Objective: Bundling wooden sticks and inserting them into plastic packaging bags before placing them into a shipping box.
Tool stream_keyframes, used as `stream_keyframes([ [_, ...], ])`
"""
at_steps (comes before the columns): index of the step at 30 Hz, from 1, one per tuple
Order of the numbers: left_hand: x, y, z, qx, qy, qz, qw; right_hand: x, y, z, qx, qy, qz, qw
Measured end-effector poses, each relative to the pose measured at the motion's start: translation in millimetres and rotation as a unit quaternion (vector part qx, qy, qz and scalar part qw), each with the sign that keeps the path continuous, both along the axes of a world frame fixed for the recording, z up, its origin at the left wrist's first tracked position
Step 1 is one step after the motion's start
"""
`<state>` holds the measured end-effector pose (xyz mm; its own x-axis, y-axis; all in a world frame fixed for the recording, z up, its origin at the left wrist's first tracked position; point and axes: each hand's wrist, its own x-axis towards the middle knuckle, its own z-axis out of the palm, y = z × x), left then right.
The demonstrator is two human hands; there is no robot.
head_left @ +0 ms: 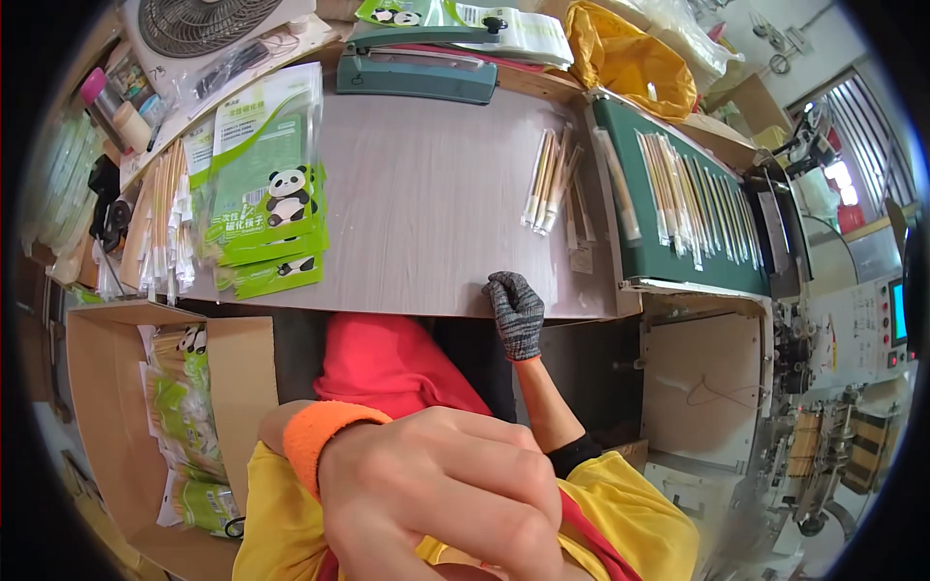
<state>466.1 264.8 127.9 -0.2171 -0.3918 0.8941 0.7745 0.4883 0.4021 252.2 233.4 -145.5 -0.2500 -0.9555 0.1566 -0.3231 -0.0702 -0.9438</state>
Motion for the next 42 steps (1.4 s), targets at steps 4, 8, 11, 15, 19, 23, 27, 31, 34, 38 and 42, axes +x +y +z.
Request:
stream_keyframes([
  [4,7,1,2,0.042,-0.016,-0.021,0.999,3,2,7,-0.007,0.036,-0.006,0.999],
  [8,6,-2,1,0.058,0.001,-0.038,0.998,2,2,6,-0.005,0.05,-0.002,0.999],
  [11,8,-3,1,0.056,0.004,-0.045,0.997,2,1,7,-0.016,0.073,-0.007,0.997],
  [15,12,-1,2,0.051,-0.027,0.0,0.998,6,2,12,-0.024,0.097,-0.012,0.995],
  [19,12,2,5,0.078,-0.017,0.028,0.996,4,3,9,-0.03,0.097,-0.016,0.995],
  [23,13,3,1,0.049,0.001,0.06,0.997,5,2,7,-0.032,0.105,-0.015,0.994],
  [27,10,4,0,0.065,0.012,0.056,0.996,3,1,6,-0.029,0.098,-0.02,0.995],
  [31,8,-1,2,0.059,0.018,0.016,0.998,4,2,6,-0.028,0.101,-0.02,0.994],
  [34,7,-1,-4,0.068,0.031,-0.021,0.997,4,2,5,-0.02,0.095,-0.022,0.995],
  [38,9,-1,-7,0.028,-0.006,0.001,1.0,9,4,18,-0.025,0.101,-0.016,0.994],
  [42,6,0,-1,0.05,-0.024,0.008,0.998,7,3,13,-0.038,0.121,-0.016,0.992],
])
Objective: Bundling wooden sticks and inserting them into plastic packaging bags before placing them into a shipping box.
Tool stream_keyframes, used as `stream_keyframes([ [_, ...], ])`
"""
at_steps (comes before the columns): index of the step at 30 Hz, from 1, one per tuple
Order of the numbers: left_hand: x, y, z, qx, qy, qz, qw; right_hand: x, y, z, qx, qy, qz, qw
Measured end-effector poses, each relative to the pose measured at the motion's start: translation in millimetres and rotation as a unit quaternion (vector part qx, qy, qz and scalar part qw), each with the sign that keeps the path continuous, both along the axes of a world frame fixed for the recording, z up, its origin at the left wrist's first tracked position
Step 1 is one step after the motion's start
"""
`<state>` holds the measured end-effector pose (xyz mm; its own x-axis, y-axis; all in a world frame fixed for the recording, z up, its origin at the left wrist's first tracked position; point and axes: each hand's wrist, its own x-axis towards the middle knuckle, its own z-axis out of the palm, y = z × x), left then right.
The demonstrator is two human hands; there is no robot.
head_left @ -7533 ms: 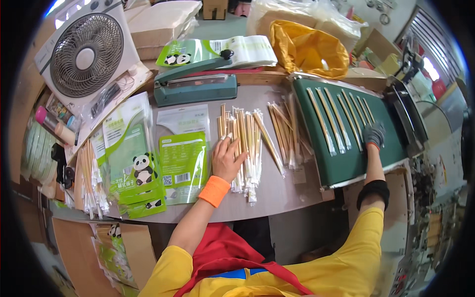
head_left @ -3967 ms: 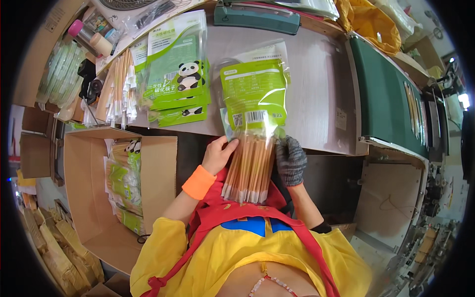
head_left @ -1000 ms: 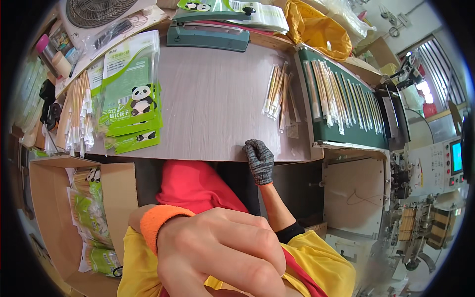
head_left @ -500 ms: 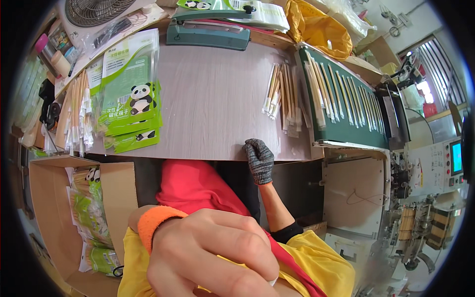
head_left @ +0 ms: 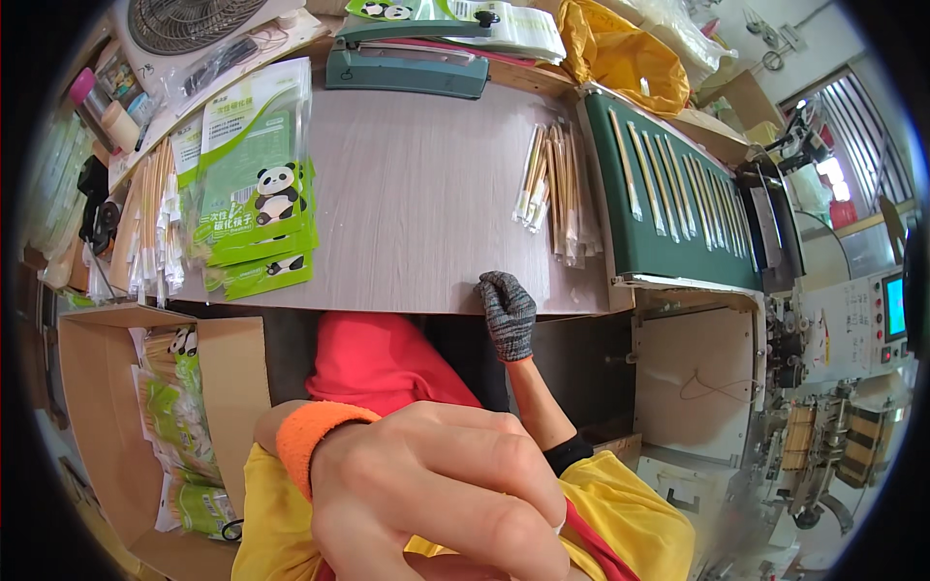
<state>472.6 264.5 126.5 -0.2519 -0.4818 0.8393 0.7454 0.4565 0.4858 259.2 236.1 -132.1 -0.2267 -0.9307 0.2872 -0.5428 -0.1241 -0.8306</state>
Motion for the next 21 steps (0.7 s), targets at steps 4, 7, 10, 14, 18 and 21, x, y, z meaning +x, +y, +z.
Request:
stream_keyframes([
  [4,0,4,7,0.037,-0.013,0.008,0.999,-4,0,-5,-0.007,0.006,-0.001,1.0],
  [7,1,6,5,0.02,0.004,0.008,1.0,-3,1,-9,0.007,-0.021,0.002,1.0],
  [10,1,7,5,0.017,0.025,0.023,0.999,-4,0,-11,0.003,-0.016,0.004,1.0],
  [14,13,14,4,0.046,0.043,0.025,0.998,-1,0,-7,0.015,-0.057,0.007,0.998],
  [18,34,10,10,-0.01,0.079,-0.038,0.996,-6,1,-8,-0.015,-0.005,0.005,1.0],
  [21,39,5,16,-0.05,0.097,-0.131,0.985,-3,2,-7,-0.002,-0.023,-0.009,1.0],
])
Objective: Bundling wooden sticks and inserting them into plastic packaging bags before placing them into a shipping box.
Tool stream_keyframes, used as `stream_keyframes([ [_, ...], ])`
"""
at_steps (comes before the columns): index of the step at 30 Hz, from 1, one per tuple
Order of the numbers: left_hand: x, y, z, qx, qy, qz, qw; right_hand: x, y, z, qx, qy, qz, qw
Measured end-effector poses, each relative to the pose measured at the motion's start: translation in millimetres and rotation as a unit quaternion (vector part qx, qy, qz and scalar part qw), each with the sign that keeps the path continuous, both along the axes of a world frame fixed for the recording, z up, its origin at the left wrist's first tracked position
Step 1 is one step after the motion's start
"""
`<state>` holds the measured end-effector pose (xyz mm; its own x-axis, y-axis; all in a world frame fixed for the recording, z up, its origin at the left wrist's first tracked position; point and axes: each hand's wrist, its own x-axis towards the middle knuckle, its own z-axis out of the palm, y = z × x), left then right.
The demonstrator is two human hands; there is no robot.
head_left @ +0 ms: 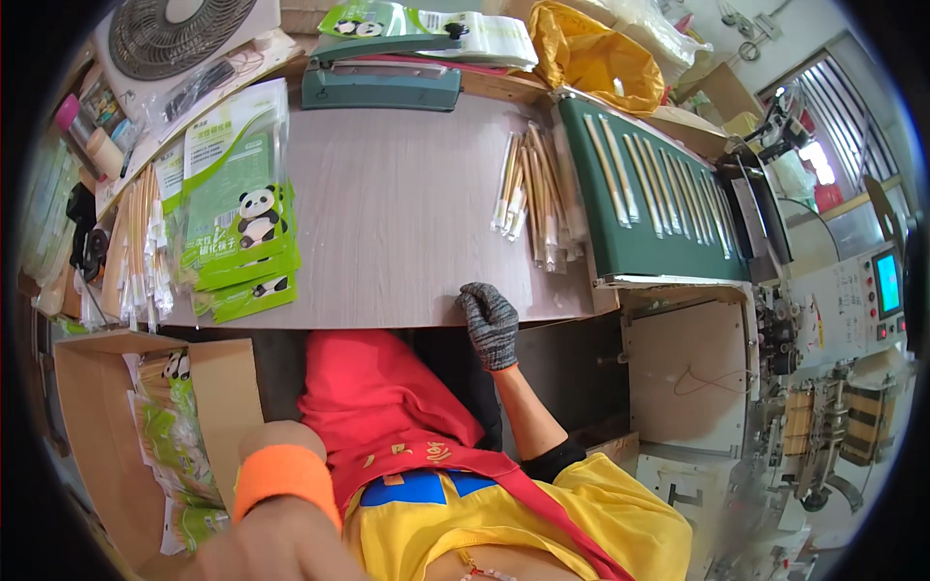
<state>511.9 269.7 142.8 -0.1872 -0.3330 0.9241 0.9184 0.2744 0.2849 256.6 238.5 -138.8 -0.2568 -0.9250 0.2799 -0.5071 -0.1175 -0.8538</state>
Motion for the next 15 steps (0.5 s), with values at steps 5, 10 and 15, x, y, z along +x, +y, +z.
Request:
stream_keyframes([
  [5,19,9,-3,-0.063,-0.03,-0.139,0.988,7,-1,6,-0.035,0.039,0.005,0.999],
  [10,7,6,-19,-0.156,-0.156,-0.078,0.972,3,5,10,-0.009,-0.047,0.001,0.999],
  [15,-19,-21,-62,-0.229,-0.356,0.033,0.905,-49,15,8,-0.089,0.077,-0.154,0.981],
])
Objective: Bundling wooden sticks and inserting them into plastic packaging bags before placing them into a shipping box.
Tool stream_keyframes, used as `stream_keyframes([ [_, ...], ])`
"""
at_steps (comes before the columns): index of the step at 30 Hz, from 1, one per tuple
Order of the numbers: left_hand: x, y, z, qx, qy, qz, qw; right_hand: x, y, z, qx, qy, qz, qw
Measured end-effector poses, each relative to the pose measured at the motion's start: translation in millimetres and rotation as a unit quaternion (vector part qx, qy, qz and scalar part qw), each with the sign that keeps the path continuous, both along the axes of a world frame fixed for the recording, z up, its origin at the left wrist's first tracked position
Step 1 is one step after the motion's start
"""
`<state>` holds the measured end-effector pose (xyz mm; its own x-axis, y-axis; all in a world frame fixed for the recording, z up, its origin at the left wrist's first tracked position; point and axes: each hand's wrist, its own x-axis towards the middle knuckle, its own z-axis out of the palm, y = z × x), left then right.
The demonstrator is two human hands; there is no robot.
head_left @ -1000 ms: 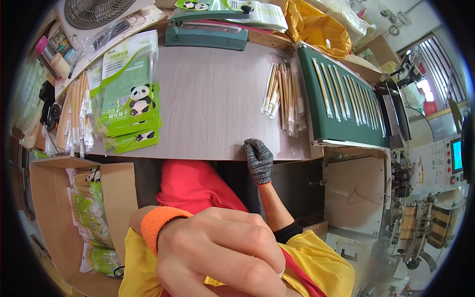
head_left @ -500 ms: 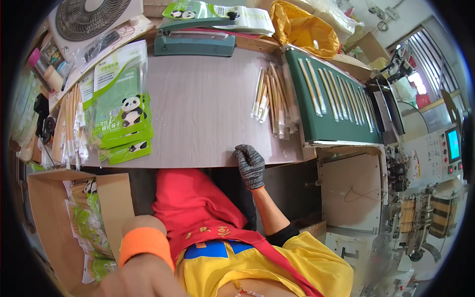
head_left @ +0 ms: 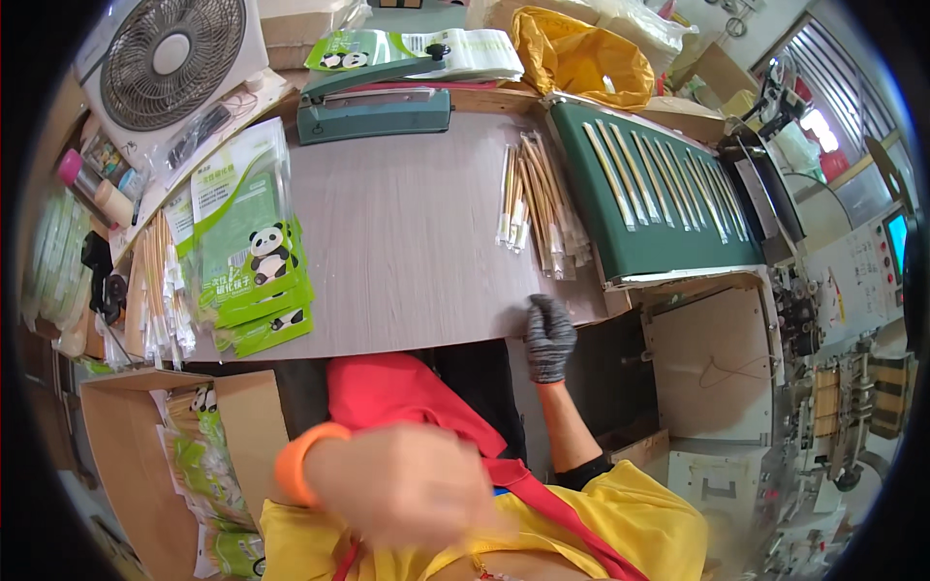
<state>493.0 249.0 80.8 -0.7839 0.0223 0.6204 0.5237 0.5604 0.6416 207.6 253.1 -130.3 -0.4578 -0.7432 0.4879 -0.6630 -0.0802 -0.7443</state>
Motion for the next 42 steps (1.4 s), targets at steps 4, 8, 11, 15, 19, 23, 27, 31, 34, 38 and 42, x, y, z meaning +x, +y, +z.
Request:
stream_keyframes([
  [4,-50,-55,-76,0.134,-0.162,0.29,0.934,-63,-12,0,0.051,0.304,-0.171,0.936],
  [8,-96,-121,-158,0.176,-0.173,0.437,0.865,-52,-53,56,0.466,0.064,-0.176,0.865],
  [11,-148,-169,-188,0.112,-0.148,0.46,0.868,-109,-86,-10,0.068,0.209,-0.085,0.972],
  [15,-202,-209,-216,0.035,-0.108,0.518,0.848,-125,-139,-20,0.085,0.152,-0.046,0.984],
  [19,-212,-213,-226,0.111,-0.092,0.505,0.851,-74,-142,3,0.159,0.065,0.013,0.985],
  [23,-190,-178,-229,0.123,-0.054,0.577,0.806,-20,-125,-2,0.066,0.179,0.077,0.979],
  [27,-131,-136,-222,0.119,-0.068,0.624,0.769,37,-102,11,0.059,0.125,0.127,0.982],
  [31,-68,-123,-208,0.13,-0.097,0.646,0.746,59,-90,4,0.032,0.117,0.224,0.967],
  [34,-33,-125,-216,0.099,-0.115,0.687,0.711,54,-82,5,0.006,-0.07,0.254,0.965],
  [38,-36,-131,-219,0.076,-0.117,0.69,0.71,38,-92,-14,0.001,-0.196,0.159,0.968],
  [42,-40,-144,-224,0.05,-0.096,0.676,0.729,58,-116,-2,-0.012,0.053,0.144,0.988],
])
